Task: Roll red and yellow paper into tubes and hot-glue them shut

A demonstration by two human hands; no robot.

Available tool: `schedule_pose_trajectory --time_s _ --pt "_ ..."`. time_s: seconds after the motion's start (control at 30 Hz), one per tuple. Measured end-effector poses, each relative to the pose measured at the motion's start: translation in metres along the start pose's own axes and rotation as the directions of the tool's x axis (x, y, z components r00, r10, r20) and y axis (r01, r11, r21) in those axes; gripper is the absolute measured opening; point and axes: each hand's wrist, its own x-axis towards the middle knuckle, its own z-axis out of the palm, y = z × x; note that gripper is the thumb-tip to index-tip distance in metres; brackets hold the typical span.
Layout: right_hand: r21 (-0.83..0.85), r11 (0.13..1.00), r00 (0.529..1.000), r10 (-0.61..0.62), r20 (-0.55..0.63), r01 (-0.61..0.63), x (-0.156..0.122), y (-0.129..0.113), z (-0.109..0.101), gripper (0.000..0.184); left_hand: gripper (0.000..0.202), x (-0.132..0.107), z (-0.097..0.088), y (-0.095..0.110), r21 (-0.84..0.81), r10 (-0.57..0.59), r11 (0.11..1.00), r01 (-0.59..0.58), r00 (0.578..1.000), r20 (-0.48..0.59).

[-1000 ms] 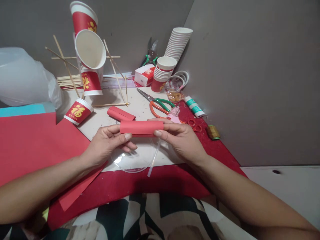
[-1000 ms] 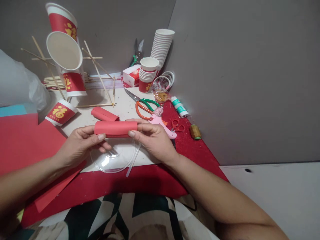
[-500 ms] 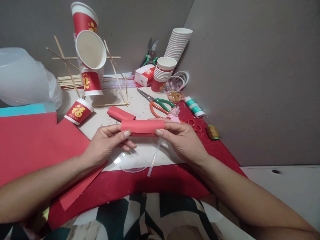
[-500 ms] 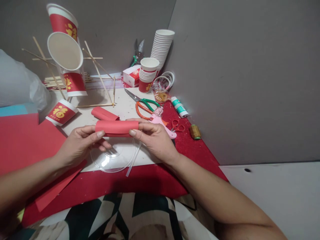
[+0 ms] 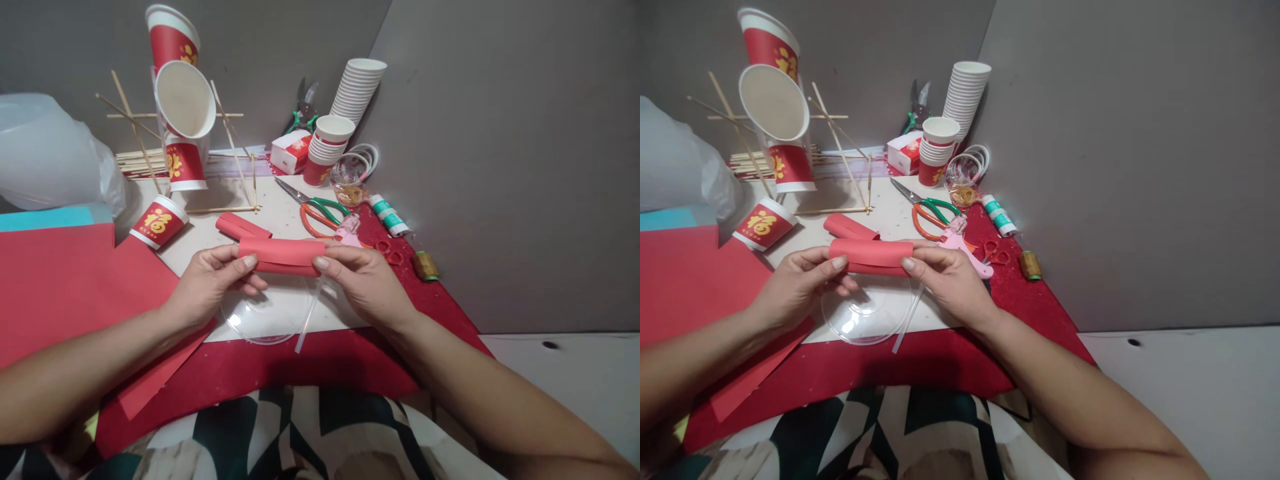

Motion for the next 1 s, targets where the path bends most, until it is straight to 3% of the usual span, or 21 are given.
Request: schedule_pose_trajectory --time_s 0.17,0.27,0.33,0.4,0.5,0.6,0.63,0.7,0.87,0.93,1.0 --pt "0.087 0.994 0.997 -0.063 0.045 0.059 0.000 0.002 0.001 0.010 0.014 -0.003 0.002 0.000 0.047 0.083 0.995 -0.082 0.996 -0.018" --pt "0.097 0.989 0.991 -0.116 0.063 0.109 -0.001 0.003 0.000 0.018 0.011 -0.008 0.005 0.000 0.178 0.234 0.958 -0.223 0.971 -0.043" --pt "0.083 0.987 0.988 -0.141 0.064 0.136 0.000 0.003 -0.001 0.021 0.007 -0.012 0.005 -0.001 0.325 0.389 0.876 -0.356 0.920 -0.040" --pt "0.055 0.984 0.983 -0.171 0.060 0.168 -0.001 0.003 -0.001 0.023 0.008 -0.015 0.002 -0.002 0.482 0.558 0.719 -0.501 0.829 0.031" --pt "-0.007 0.975 0.974 -0.223 0.030 0.224 -0.001 0.003 -0.003 0.026 0.023 -0.017 -0.006 -0.001 0.629 0.731 0.344 -0.697 0.619 0.287" --pt "-0.038 0.971 0.971 -0.234 0.044 0.236 -0.002 0.003 -0.005 0.024 0.024 -0.015 -0.013 0.003 0.572 0.708 -0.042 -0.819 0.380 0.596" --pt "-0.040 0.973 0.972 -0.225 0.062 0.227 -0.002 0.003 -0.006 0.022 0.021 -0.014 -0.014 0.005 0.523 0.674 -0.127 -0.843 0.314 0.669" --pt "-0.040 0.978 0.975 -0.202 0.097 0.206 -0.002 0.002 -0.007 0.018 0.015 -0.012 -0.015 0.009 0.452 0.624 -0.214 -0.866 0.235 0.746" --pt "-0.024 0.977 0.963 -0.207 0.175 0.214 0.000 0.002 -0.009 0.013 0.014 -0.011 -0.015 0.008 0.440 0.618 -0.263 -0.858 0.200 0.760" --pt "-0.023 0.978 0.964 -0.199 0.177 0.206 0.001 0.001 -0.010 0.011 0.013 -0.013 -0.014 0.005 0.490 0.645 -0.238 -0.838 0.241 0.725" --pt "-0.027 0.987 0.974 -0.150 0.167 0.157 0.000 -0.001 -0.009 0.009 0.015 -0.016 -0.011 0.002 0.569 0.691 -0.125 -0.813 0.341 0.638"
